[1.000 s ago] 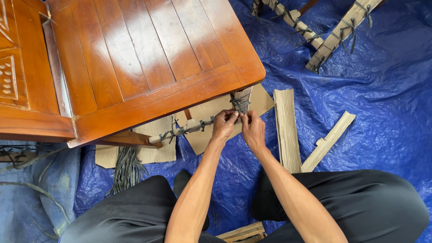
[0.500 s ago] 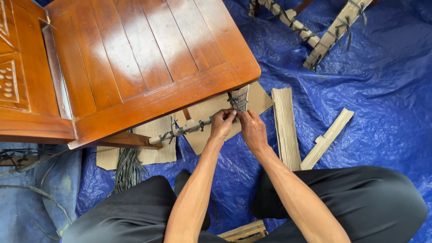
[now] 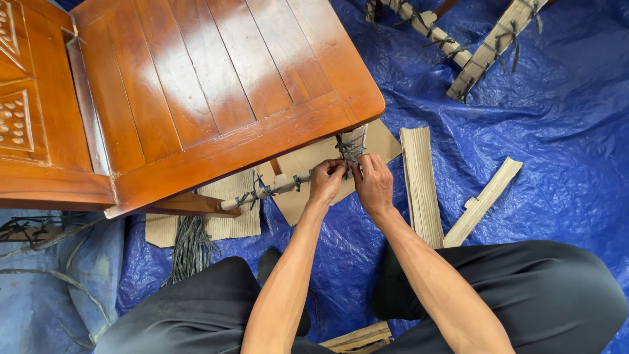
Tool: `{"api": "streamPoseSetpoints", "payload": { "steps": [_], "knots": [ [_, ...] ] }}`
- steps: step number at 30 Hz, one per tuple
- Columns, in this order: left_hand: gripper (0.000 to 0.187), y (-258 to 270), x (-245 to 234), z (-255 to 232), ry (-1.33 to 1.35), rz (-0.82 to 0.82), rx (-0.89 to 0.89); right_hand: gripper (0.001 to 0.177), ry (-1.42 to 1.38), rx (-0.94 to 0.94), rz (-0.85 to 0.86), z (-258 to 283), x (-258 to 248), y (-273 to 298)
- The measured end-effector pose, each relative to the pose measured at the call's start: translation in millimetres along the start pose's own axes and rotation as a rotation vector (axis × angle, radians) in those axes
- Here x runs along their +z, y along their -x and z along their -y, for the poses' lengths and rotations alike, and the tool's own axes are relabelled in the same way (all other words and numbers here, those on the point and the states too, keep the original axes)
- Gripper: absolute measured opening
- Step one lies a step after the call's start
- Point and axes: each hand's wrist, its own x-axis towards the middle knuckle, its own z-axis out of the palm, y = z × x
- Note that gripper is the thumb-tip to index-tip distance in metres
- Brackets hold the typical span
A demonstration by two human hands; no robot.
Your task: Wrapping and tying weaving material around the frame and legs of a wooden chair.
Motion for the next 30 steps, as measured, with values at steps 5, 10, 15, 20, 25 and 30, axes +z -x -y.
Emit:
{"api": "streamPoseSetpoints", "payload": {
  "steps": [5,10,15,20,25,30],
  "knots": [
    [0.029,-1,1,6,-0.004,-0.028,-0.009,0.016,-0.039,-0.017,-0.010,1,3,0],
    [0.030,0,4,6,0.091,-0.045,-0.053,0.020,-0.076,-0.033,0.004,-3,7,1],
    [0.029,6,4,-3,0.081,-0.100,-0.092,0.020,-0.077,-0.098,0.006,-5,7,5],
    [0.031,12,2,-11,-0.022,-0.142,-0.060,0.023,-0.149,-0.020,0.042,-2,5,4],
    [0.028,12,3,-10,-0.079,-0.195,0.027,0.014,-0.165,0.037,0.017,2,5,1],
    [0.017,20,5,-5,-0.203,-0.282,0.359,0.011,-0.333,0.246,0.016,2,11,5]
  ]
}}
